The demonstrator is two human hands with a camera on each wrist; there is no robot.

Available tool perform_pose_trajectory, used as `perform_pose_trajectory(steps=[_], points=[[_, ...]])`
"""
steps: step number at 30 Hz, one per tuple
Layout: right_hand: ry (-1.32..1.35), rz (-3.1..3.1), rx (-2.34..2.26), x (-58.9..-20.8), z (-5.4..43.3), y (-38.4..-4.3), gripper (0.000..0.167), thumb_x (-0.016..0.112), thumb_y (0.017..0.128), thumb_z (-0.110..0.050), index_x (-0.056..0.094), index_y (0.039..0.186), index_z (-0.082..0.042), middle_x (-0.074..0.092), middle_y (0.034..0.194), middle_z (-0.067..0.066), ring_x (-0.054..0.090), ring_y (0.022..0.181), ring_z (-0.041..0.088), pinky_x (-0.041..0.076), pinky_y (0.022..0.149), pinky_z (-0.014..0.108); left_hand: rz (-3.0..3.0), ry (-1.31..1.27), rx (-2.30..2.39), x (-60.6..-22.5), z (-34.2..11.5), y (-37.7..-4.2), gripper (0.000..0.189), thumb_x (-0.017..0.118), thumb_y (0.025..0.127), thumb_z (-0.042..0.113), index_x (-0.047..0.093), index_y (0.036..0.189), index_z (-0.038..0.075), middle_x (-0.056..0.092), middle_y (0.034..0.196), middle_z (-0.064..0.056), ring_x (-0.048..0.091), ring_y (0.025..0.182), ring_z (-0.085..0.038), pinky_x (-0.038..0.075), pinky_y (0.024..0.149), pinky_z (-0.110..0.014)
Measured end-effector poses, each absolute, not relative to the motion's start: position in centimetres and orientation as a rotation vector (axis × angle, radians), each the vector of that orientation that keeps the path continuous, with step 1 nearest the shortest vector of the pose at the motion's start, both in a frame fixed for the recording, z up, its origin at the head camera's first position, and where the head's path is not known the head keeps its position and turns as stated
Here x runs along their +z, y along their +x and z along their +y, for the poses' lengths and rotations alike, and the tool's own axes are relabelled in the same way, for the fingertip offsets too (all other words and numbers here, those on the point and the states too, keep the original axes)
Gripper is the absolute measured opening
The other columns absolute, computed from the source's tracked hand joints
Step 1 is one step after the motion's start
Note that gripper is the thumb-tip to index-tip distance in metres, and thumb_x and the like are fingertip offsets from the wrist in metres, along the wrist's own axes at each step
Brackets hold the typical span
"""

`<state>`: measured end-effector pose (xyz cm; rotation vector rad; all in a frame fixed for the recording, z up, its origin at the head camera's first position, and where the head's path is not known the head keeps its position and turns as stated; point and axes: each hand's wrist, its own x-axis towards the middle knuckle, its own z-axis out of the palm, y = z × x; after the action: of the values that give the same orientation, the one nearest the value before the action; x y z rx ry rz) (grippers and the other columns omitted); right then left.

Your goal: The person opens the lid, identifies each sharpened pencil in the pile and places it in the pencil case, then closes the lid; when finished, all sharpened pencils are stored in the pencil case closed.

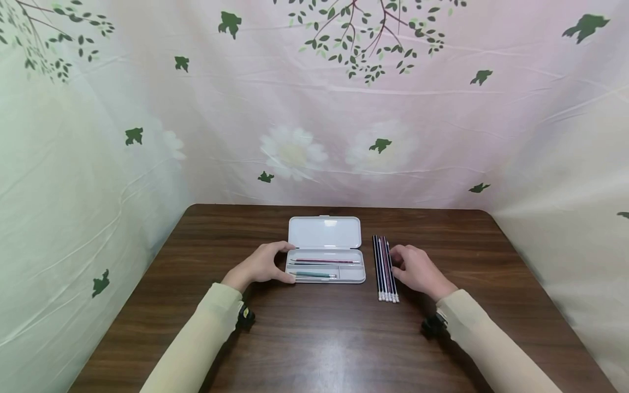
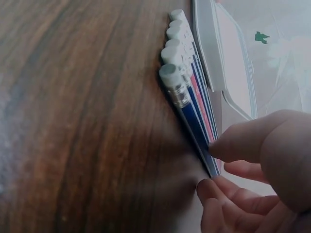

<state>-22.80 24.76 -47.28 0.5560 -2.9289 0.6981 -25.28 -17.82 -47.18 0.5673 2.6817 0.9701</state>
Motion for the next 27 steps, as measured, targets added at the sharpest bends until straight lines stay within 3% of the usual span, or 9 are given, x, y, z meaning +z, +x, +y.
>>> perform_pose_trajectory(steps=[18, 27], points=[[0.530, -2.985, 0.683, -47.14, 24.58, -23.27, 0.033, 0.076, 0.088, -0.006, 0.067, 0.118, 0.005, 0.068, 0.099, 0.015, 0.062, 0.088, 0.027, 0.057, 0.079, 0.049, 2.673, 0.583, 0.990, -47.38, -17.87, -25.38, 0.086, 0.099, 0.071, 0.037, 0.061, 0.145, 0.013, 0.063, 0.142, -0.005, 0.054, 0.136, -0.023, 0.039, 0.119, -0.047], [0.511, -3.012, 0.661, -46.99, 24.59, -23.28, 0.038, 0.074, 0.082, 0.000, 0.065, 0.119, 0.007, 0.064, 0.094, 0.013, 0.057, 0.083, 0.026, 0.053, 0.072, 0.043, 2.674, 0.565, 0.977, -47.26, -17.92, -25.43, 0.087, 0.099, 0.072, 0.038, 0.060, 0.145, 0.014, 0.062, 0.143, -0.004, 0.053, 0.137, -0.023, 0.038, 0.120, -0.048]])
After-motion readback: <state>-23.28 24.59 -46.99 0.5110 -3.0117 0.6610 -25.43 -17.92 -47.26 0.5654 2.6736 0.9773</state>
